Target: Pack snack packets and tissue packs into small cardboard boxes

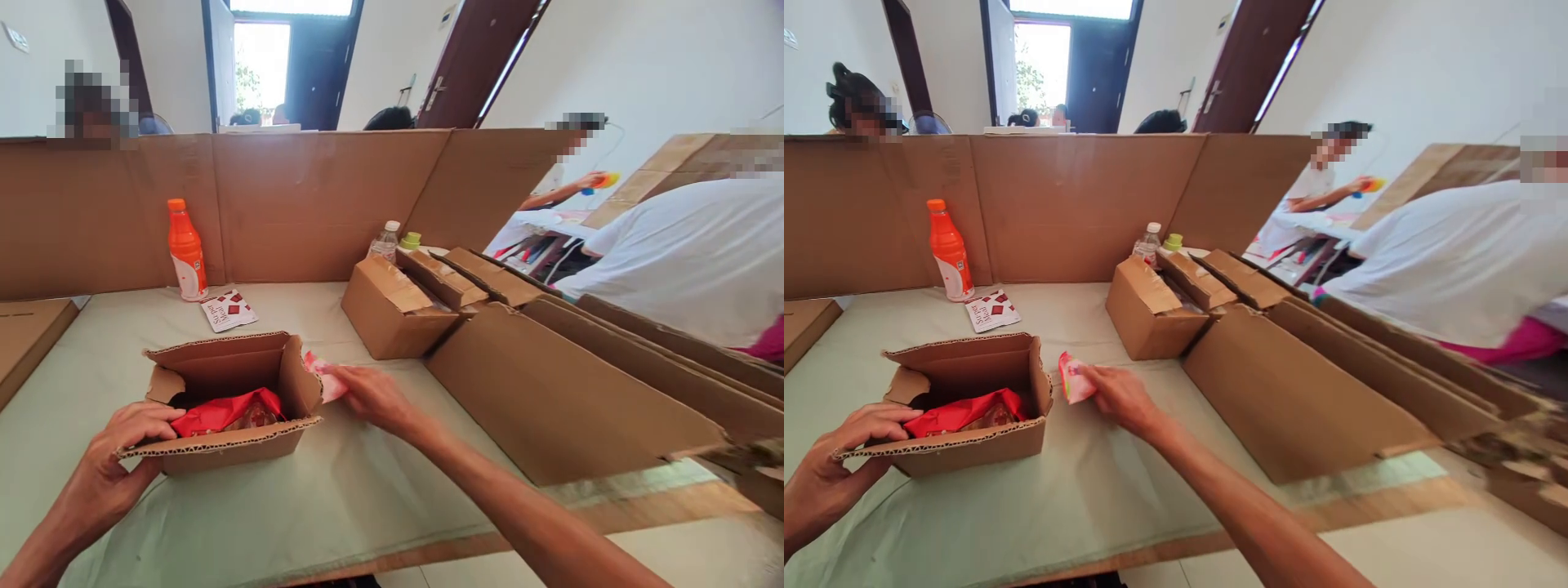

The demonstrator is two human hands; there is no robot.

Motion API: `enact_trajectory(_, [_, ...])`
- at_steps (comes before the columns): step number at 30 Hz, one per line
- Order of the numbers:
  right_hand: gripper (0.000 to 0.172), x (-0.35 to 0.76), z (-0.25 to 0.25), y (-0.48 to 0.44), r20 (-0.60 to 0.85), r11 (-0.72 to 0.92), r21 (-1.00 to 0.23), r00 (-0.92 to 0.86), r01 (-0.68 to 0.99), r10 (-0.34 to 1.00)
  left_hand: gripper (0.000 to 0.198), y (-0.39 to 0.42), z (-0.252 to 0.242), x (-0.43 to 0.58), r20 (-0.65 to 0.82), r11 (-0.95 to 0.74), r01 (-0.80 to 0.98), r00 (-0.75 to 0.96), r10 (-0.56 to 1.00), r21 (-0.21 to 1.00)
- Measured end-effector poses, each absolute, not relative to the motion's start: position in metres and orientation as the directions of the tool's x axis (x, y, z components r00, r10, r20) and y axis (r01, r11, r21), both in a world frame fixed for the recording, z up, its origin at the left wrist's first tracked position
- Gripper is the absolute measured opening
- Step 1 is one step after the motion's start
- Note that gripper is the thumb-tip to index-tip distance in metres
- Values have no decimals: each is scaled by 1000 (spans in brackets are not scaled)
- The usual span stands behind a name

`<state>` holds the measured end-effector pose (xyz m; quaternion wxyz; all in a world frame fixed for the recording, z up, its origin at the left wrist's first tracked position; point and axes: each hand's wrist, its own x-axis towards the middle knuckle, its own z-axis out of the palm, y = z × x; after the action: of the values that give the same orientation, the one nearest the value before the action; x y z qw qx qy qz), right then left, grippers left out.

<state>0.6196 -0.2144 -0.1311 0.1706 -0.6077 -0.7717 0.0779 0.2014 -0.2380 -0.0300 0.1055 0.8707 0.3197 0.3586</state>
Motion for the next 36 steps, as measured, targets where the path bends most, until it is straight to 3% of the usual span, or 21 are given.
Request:
enact_trajectory(3, [31,641,-99,-216,245,182,-589,-41,787,969,15,-239,-31,202,547,-760,486,528,649,432])
enact_trajectory(5, [30,647,-66,-228,280,175,-825,120,537,952,15,-240,-34,201,541,-756,482,529,653,442])
enact_trajectory(7, [32,639,-28,-243,302,227,-915,193,334,933,15,-241,-36,201,548,-760,471,528,649,447])
enact_trajectory(9, [31,616,10,-254,395,342,-882,112,325,912,15,-241,-39,201,566,-766,460,517,642,448])
enact_trajectory(11, [33,582,41,-257,481,488,-777,-126,397,868,15,-242,-41,202,582,-770,455,506,637,447])
enact_trajectory(13, [38,543,61,-249,444,596,-663,-403,453,800,17,-242,-43,202,574,-762,464,503,646,452])
enact_trajectory(15, [42,507,67,-236,311,641,-557,-583,528,750,17,-243,-44,202,547,-741,479,500,671,471])
enact_trajectory(17, [43,477,63,-220,122,637,-426,-656,643,744,18,-244,-45,201,523,-726,487,503,688,487])
enact_trajectory(21, [40,443,39,-194,-192,562,-184,-591,806,784,19,-244,-48,200,540,-749,465,520,662,471])
enact_trajectory(26, [48,444,15,-177,-335,538,-292,-611,791,717,22,-242,-50,199,544,-744,465,508,668,480])
enact_trajectory(29, [50,450,3,-173,-395,540,-353,-645,764,654,53,-240,-46,198,481,-699,510,508,715,501])
enact_trajectory(31, [51,452,-5,-172,-407,556,-390,-679,734,612,63,-237,-40,199,384,-687,528,576,721,499])
enact_trajectory(36, [44,453,-6,-183,-293,615,-406,-733,676,613,44,-231,-21,206,219,-673,545,672,707,500])
